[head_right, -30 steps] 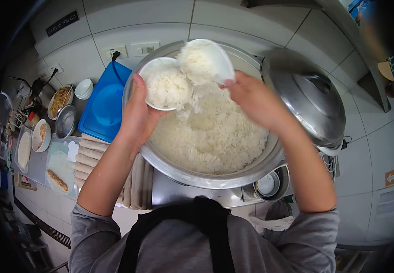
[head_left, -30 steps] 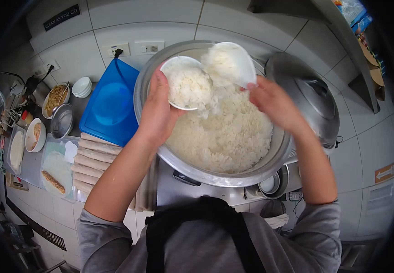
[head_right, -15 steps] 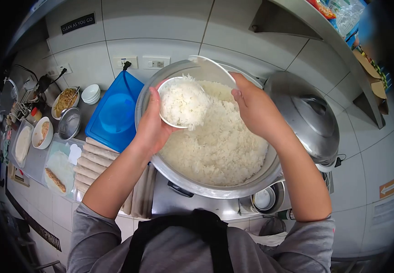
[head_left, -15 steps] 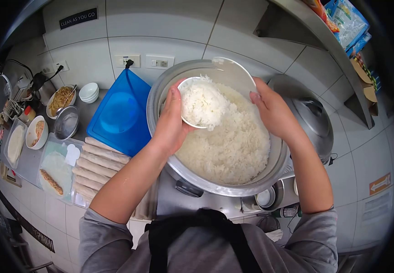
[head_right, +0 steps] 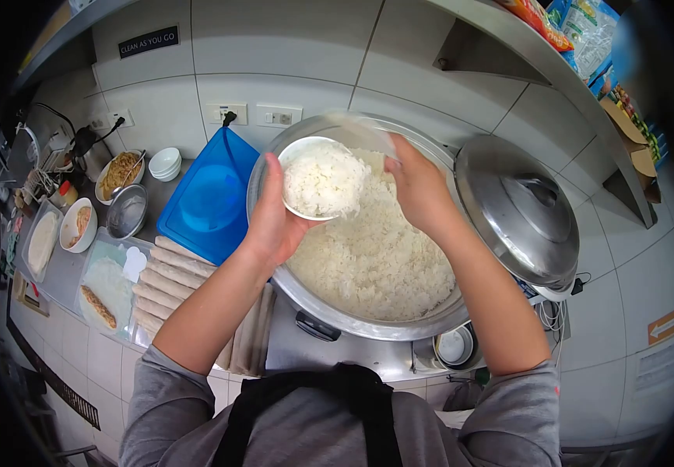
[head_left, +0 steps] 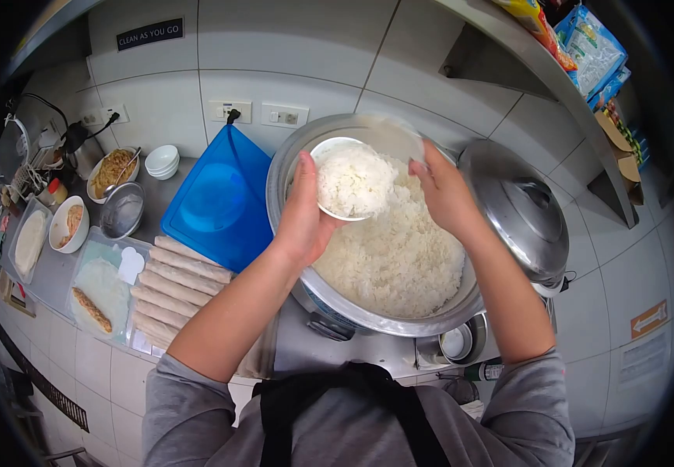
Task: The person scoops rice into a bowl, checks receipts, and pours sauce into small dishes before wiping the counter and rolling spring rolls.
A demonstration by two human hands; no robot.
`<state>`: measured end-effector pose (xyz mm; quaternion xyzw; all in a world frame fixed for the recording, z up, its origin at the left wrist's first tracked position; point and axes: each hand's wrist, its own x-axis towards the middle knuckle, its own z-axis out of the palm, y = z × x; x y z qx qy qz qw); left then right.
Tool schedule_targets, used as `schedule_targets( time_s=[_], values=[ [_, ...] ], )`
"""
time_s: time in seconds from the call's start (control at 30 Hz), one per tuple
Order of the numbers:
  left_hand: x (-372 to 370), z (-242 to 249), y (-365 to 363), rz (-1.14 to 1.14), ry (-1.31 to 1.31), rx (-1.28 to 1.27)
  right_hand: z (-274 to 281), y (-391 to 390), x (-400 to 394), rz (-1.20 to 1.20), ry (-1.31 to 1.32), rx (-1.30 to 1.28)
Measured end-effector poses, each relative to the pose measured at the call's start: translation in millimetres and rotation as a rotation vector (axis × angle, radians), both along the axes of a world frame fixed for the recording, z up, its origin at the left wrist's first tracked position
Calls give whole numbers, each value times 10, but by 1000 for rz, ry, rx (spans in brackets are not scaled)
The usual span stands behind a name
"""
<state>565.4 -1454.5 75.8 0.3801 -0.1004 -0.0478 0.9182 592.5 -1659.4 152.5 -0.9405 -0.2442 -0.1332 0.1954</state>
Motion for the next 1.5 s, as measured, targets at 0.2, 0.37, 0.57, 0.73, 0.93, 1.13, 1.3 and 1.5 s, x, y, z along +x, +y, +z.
schedule_targets(
  time_s=[0.2,0.37,0.57,0.73,0.93,1.13,1.3,1.5],
  values=[
    [24,-20,10,47,75,-131,-316,117,-291,-84,805,542],
    [3,-58,-11,62,-9,-29,-248,298,-311,-94,-188,-249],
    [16,-70,31,17,-56,-106,236,101,-55,14,-23,-331],
    [-33,17,-4,50,-39,-38,68,145,-31,-42,73,93],
    [-86,23,-16,58,-110,-7,95,250,-73,55,-376,-382],
    [-44,40,17,159,-95,-79,-415,102,-254,-102,788,646],
    [-50,21,-33,213,-113,-24,-415,609,-627,-75,414,639],
    [-58,3,10,196,-108,26,-155,436,-374,-66,182,43]
  ],
)
